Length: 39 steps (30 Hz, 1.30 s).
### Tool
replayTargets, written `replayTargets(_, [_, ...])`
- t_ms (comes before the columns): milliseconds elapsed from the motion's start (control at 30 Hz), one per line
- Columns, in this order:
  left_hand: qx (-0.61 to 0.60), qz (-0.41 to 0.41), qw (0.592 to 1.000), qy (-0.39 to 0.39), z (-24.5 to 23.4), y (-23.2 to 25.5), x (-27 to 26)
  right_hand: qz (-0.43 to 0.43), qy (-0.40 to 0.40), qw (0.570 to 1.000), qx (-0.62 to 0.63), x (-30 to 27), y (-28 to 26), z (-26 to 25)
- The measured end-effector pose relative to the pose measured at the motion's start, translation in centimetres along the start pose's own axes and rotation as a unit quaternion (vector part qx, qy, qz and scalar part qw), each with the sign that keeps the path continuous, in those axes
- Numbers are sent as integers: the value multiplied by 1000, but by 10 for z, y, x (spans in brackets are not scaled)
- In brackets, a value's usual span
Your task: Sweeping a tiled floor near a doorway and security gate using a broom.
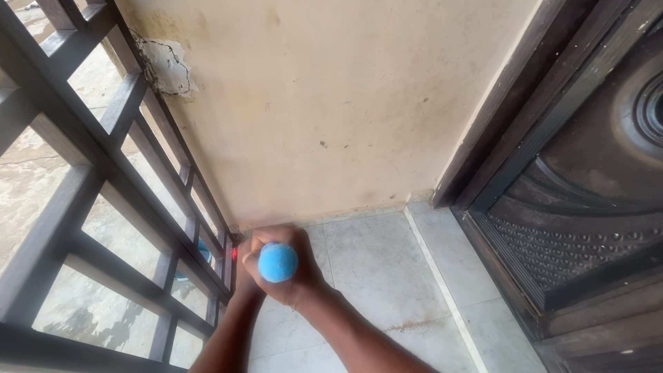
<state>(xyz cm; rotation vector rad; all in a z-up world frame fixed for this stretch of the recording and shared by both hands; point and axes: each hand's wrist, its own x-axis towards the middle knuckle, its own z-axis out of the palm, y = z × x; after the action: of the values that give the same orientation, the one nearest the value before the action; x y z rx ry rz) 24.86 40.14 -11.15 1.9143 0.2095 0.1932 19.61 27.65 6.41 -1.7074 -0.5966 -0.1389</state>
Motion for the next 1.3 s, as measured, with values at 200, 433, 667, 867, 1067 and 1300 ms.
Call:
replayTargets(200, [-34,34,999,4,21,12,-26,101,-14,993,-52,-20,-12,-23])
replayTargets(433, [29,30,999,20,28,28,-87,116,-18,992,-37,-71,-43,-39])
replayTargets(667, [2,19,1000,18,42,48,-179,128,-32,991,-3,-153,-82,-64])
replayTargets(867, [103,-68,992,-7,57,99,-275,135,-39,990,27,-235,-115,-93])
replayTargets(1067, [169,35,985,9,79,105,-355,143,-60,988,5,-307,-140,-117])
replayTargets(1300, [180,5,984,14,87,134,-429,136,-63,989,-8,-367,-167,-130])
